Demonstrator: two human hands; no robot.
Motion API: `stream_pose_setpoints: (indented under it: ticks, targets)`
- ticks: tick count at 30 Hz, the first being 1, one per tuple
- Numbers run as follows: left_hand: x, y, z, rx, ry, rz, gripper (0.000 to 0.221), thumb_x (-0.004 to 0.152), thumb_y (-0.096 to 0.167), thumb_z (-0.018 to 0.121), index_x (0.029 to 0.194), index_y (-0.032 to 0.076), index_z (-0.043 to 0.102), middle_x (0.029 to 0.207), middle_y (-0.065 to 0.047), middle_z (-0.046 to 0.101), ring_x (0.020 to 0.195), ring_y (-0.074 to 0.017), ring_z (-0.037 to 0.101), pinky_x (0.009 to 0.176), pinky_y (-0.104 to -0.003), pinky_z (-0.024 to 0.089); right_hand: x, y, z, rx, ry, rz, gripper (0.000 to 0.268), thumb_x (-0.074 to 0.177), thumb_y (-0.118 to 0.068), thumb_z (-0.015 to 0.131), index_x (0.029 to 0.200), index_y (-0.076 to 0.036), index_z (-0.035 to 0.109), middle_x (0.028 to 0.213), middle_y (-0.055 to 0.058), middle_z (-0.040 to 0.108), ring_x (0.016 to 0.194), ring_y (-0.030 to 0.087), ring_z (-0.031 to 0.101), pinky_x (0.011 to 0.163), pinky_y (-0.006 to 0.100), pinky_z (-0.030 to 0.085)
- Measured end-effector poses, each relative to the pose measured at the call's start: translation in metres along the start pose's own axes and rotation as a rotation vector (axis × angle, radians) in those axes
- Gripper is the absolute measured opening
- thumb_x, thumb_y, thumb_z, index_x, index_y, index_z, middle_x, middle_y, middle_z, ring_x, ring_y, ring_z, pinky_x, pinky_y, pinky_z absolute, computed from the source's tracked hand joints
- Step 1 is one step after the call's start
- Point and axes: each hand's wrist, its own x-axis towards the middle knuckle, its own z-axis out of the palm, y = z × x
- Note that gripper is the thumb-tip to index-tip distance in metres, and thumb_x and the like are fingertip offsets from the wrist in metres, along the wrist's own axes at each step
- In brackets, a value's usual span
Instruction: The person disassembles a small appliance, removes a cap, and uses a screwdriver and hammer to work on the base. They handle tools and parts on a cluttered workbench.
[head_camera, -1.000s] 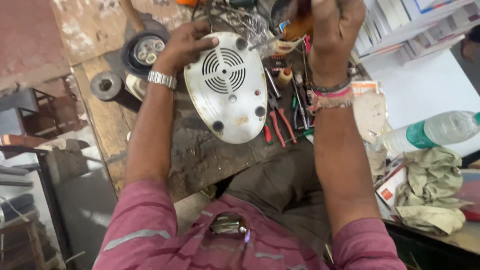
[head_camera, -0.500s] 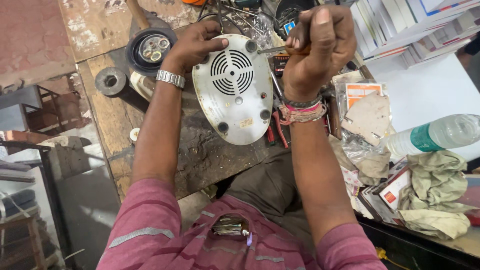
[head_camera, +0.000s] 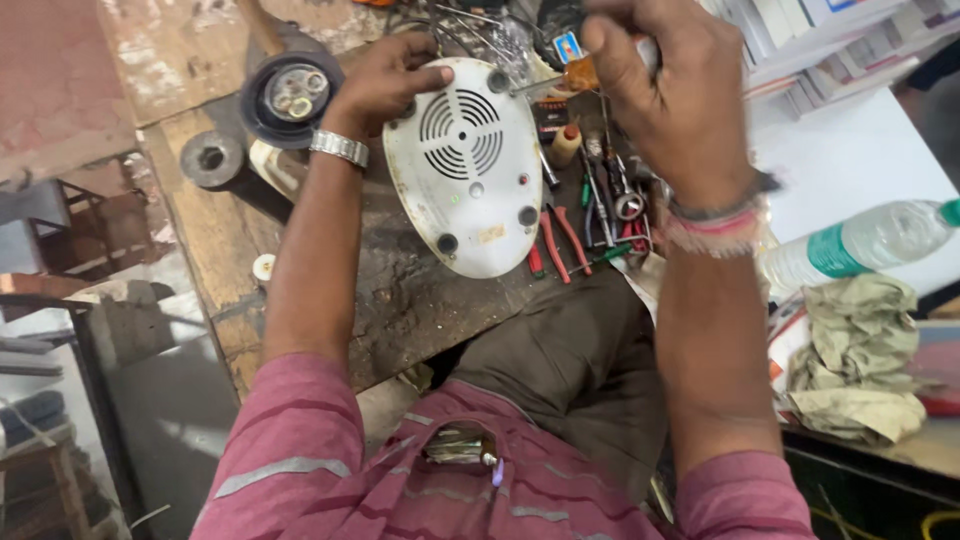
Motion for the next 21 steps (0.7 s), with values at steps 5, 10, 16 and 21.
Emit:
stream_pose_setpoints:
  ticks: [5,10,16,21]
  targets:
    - [-0.003,0.013,-0.003,0.127,0.046,-0.127,0.033,0.095,0.020,0.077,0.119,0.001,0.065,0.099,-0.003,0.072,0.076,-0.0090,0.064,0.059,-0.025,0.050,-0.046,-0.017,-0.039,-0.286,-0.226,0.225,0.026,0.106,-0.025,0.073,0.121,-0.003,0.071,0.087,0.013,0.071,0.076,0.024,0.072,0.065,0.034,0.053]
    - [-0.020,0.018,-0.011,0.039,0.011,-0.129,0.027,0.099,0.016,0.074,0.122,0.002,0.069,0.107,-0.004,0.074,0.083,-0.0102,0.066,0.065,-0.025,0.049,-0.136,-0.015,-0.050,-0.449,-0.065,0.650,0.023,0.110,-0.029,0.070,0.124,-0.011,0.073,0.079,0.013,0.068,0.066,0.025,0.067,0.061,0.038,0.048]
    - [-0.014,0.011,-0.015,-0.105,-0.035,-0.052,0.026,0.100,0.010,0.073,0.122,-0.001,0.067,0.112,-0.007,0.077,0.095,-0.0119,0.074,0.082,-0.026,0.059,-0.229,0.068,0.033,-0.496,-0.042,0.660,0.025,0.103,-0.030,0.067,0.122,-0.015,0.072,0.095,0.013,0.075,0.080,0.033,0.071,0.071,0.046,0.055]
    - [-0.005,0.003,-0.014,-0.102,0.014,-0.087,0.022,0.098,0.010,0.074,0.113,-0.004,0.065,0.105,-0.007,0.077,0.089,-0.0123,0.073,0.075,-0.026,0.058,-0.266,0.115,0.107,-0.800,-0.292,0.578,0.050,0.085,-0.029,0.073,0.132,-0.015,0.066,0.091,0.017,0.070,0.079,0.036,0.069,0.061,0.048,0.054]
